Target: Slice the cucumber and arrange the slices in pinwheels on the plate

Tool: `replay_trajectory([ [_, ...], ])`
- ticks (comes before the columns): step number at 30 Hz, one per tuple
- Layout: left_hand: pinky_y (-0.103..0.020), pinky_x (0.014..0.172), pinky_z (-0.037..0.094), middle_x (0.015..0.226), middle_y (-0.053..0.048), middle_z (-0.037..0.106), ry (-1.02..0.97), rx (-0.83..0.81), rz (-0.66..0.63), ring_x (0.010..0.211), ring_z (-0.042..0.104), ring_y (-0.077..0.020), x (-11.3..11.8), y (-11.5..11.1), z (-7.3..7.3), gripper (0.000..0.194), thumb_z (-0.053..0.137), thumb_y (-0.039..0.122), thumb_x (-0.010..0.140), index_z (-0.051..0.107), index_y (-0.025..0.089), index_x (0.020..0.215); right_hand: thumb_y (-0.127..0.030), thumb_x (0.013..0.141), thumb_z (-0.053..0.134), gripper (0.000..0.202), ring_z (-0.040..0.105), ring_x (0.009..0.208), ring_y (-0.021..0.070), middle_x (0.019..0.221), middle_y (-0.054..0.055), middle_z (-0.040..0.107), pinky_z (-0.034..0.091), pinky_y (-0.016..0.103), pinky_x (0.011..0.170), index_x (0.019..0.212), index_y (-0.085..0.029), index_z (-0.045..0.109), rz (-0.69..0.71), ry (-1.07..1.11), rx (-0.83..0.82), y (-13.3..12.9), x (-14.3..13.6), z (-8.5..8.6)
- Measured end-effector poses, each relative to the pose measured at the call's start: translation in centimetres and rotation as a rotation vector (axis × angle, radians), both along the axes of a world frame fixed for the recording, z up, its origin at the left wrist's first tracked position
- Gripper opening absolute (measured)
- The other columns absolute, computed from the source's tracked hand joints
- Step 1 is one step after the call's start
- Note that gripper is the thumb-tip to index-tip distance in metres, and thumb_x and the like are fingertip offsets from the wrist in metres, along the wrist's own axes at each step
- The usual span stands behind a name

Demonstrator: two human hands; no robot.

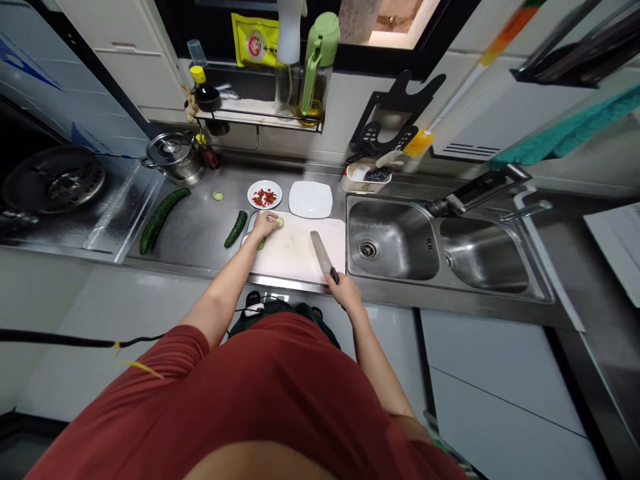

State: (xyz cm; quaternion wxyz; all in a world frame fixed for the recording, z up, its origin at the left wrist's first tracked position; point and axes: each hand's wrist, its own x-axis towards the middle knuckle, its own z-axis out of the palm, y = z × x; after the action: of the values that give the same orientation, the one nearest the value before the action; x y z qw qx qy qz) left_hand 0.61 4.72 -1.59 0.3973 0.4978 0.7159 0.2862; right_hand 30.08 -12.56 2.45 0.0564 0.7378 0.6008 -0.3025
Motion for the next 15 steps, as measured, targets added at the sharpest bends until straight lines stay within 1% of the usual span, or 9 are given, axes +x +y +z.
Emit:
replay_trajectory([
  [3,-0.022,0.062,0.044,0.071,0.0,0.065,-0.007,0.008,-0.192,0.061,0.056,-0.0111,0.2,-0.4,0.5,0.029,0.067,0.023,0.068,0.07,0.016,0.096,-0.059,0.095,0.036,0.054,0.064,0.102,0.0269,0.106,0.016,0.069,0.043,0.029,0.079,0.109,-0.016,0.065,0.002,-0.005,0.006,-0.1,-0.1,0.0],
  [6,-0.023,0.071,0.046,0.075,-0.001,0.068,0.099,0.019,-0.432,0.069,0.059,-0.0133,0.4,-0.3,0.9,0.026,0.061,0.018,0.07,0.074,0.017,0.093,-0.059,0.095,0.036,0.055,0.064,0.101,0.0274,0.106,0.016,0.069,0.043,0.03,0.079,0.11,-0.016,0.065,0.004,-0.009,0.008,-0.2,-0.1,-0.1],
  [7,-0.024,0.073,0.046,0.076,-0.002,0.069,0.143,0.025,-0.491,0.072,0.06,-0.014,0.5,-0.2,1.0,0.027,0.06,0.016,0.069,0.075,0.017,0.092,-0.06,0.095,0.035,0.055,0.064,0.101,0.0276,0.106,0.016,0.069,0.043,0.03,0.079,0.11,-0.016,0.065,0.004,-0.01,0.008,-0.3,-0.1,-0.1],
  [9,-0.024,0.075,0.046,0.077,-0.002,0.07,0.222,0.04,-0.562,0.074,0.06,-0.015,1.0,0.1,1.3,0.028,0.061,0.012,0.066,0.075,0.017,0.089,-0.06,0.095,0.035,0.056,0.065,0.1,0.0278,0.105,0.016,0.069,0.044,0.03,0.079,0.11,-0.016,0.065,0.005,-0.011,0.01,-0.4,-0.1,-0.2],
  [11,-0.023,0.074,0.045,0.076,-0.002,0.07,0.267,0.033,-0.598,0.073,0.06,-0.0155,1.5,0.3,1.6,0.026,0.063,0.01,0.063,0.075,0.018,0.085,-0.06,0.095,0.035,0.055,0.065,0.1,0.0279,0.105,0.016,0.069,0.044,0.031,0.079,0.11,-0.016,0.065,0.007,-0.012,0.012,-0.5,-0.1,-0.2],
  [15,-0.022,0.072,0.045,0.073,-0.001,0.071,0.266,-0.026,-0.668,0.071,0.061,-0.0157,2.4,0.3,1.7,0.021,0.065,0.007,0.058,0.074,0.019,0.073,-0.06,0.095,0.034,0.054,0.065,0.099,0.0271,0.104,0.015,0.07,0.044,0.031,0.079,0.109,-0.017,0.065,0.023,-0.009,0.024,-0.9,-0.3,-0.3],
])
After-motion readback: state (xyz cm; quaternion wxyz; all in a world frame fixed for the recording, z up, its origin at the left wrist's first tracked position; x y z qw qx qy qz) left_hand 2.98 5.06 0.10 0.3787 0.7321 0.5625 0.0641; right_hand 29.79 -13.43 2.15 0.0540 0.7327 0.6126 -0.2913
